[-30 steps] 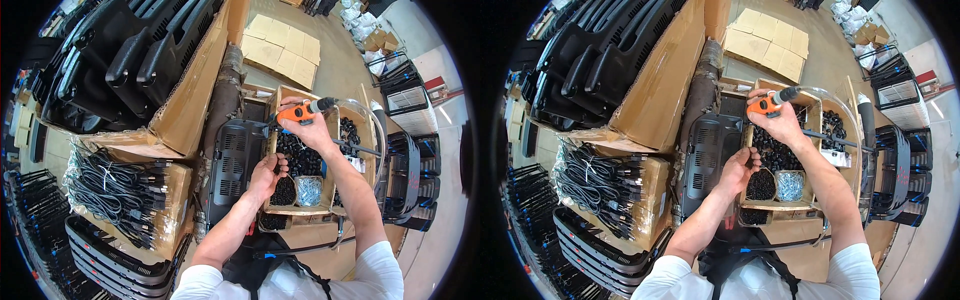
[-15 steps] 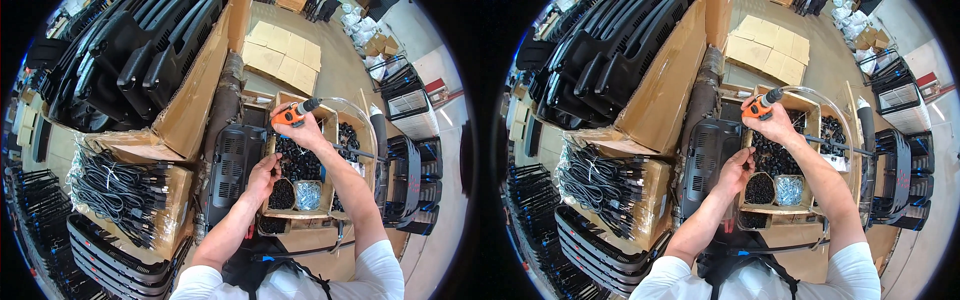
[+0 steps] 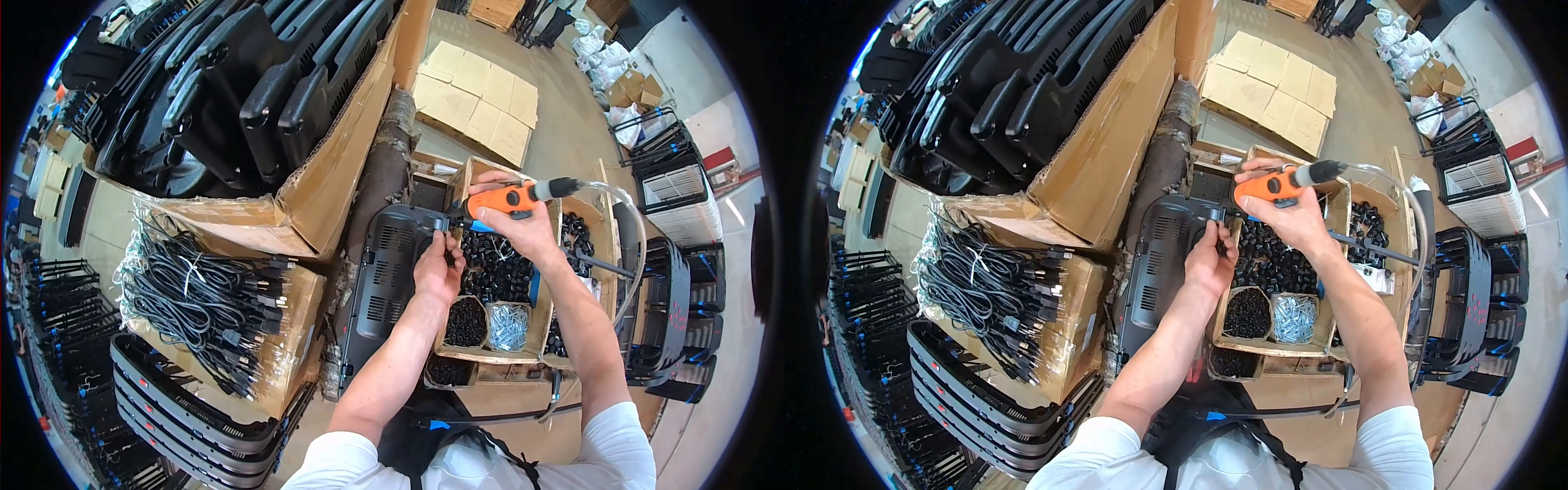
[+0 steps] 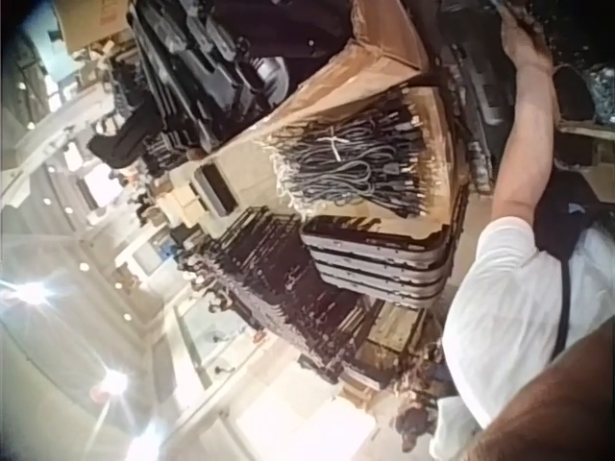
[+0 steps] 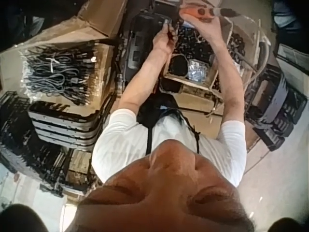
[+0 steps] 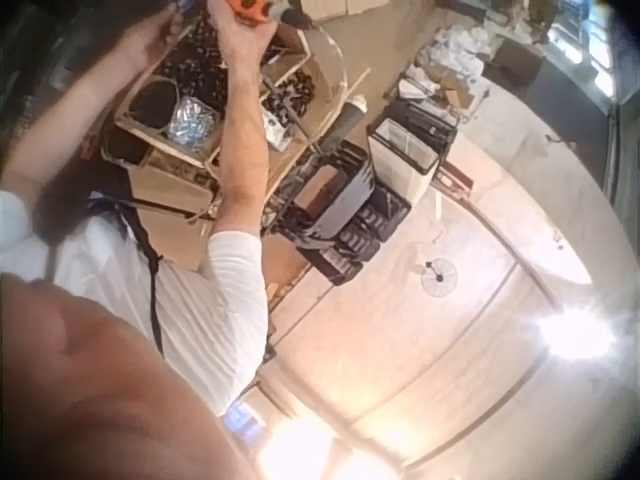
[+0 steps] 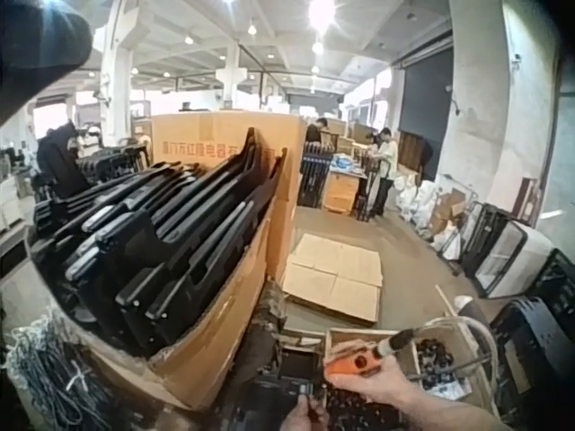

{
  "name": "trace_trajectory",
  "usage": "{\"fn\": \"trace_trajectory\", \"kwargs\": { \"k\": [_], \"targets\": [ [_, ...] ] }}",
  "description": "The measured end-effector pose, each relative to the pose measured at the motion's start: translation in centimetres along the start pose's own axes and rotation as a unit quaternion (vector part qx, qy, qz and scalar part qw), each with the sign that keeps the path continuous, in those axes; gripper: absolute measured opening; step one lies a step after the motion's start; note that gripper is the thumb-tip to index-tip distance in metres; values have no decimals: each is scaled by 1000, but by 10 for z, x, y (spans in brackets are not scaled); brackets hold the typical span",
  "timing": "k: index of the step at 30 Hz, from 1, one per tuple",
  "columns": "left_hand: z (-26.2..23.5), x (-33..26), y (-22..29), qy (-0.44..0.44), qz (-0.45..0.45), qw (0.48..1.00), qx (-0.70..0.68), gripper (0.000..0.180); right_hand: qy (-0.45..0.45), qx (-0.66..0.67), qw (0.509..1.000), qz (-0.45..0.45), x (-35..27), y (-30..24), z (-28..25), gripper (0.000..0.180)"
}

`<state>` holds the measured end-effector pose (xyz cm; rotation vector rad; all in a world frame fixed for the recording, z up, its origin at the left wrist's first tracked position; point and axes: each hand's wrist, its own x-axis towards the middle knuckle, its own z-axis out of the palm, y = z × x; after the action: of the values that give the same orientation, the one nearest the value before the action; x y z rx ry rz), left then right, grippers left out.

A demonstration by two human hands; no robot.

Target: Assembling the frame and components of a treadmill using an electric screwdriver and pliers.

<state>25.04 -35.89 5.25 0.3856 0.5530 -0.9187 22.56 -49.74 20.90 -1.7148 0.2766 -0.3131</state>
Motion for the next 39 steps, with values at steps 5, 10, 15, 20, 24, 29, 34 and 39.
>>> {"fn": "trace_trajectory", "kwargs": {
  "k": [5, 10, 15, 20, 24, 29, 34, 39],
  "targets": [
    [17, 9, 15, -15, -7, 994, -110, 25, -42, -32, 998, 15, -5, -17, 3, 49],
    [20, 5, 26, -34, -30, 991, -123, 23, -45, -36, 998, 6, -6, -20, 9, 49],
    [13, 1, 34, -40, -19, 993, -113, 22, -62, -36, 997, -3, -2, -20, 22, 48],
    [22, -1, 31, -3, 28, 997, -78, 23, -41, -61, 996, -40, 15, -1, 33, 47],
    [11, -21, 24, -36, 5, 999, 21, 27, -36, -34, 998, -25, 31, 9, 40, 50],
    [-16, -49, 19, -93, 22, 995, 38, 27, -41, -38, 998, -22, 42, 10, 54, 51],
    [-31, -58, 10, -48, 9, 997, 64, 21, -61, -79, 995, 8, 48, 23, 57, 48],
    [-37, -67, 3, -47, 60, 991, 109, 20, -80, -120, 990, 4, 54, 17, 62, 40]
  ]
}}
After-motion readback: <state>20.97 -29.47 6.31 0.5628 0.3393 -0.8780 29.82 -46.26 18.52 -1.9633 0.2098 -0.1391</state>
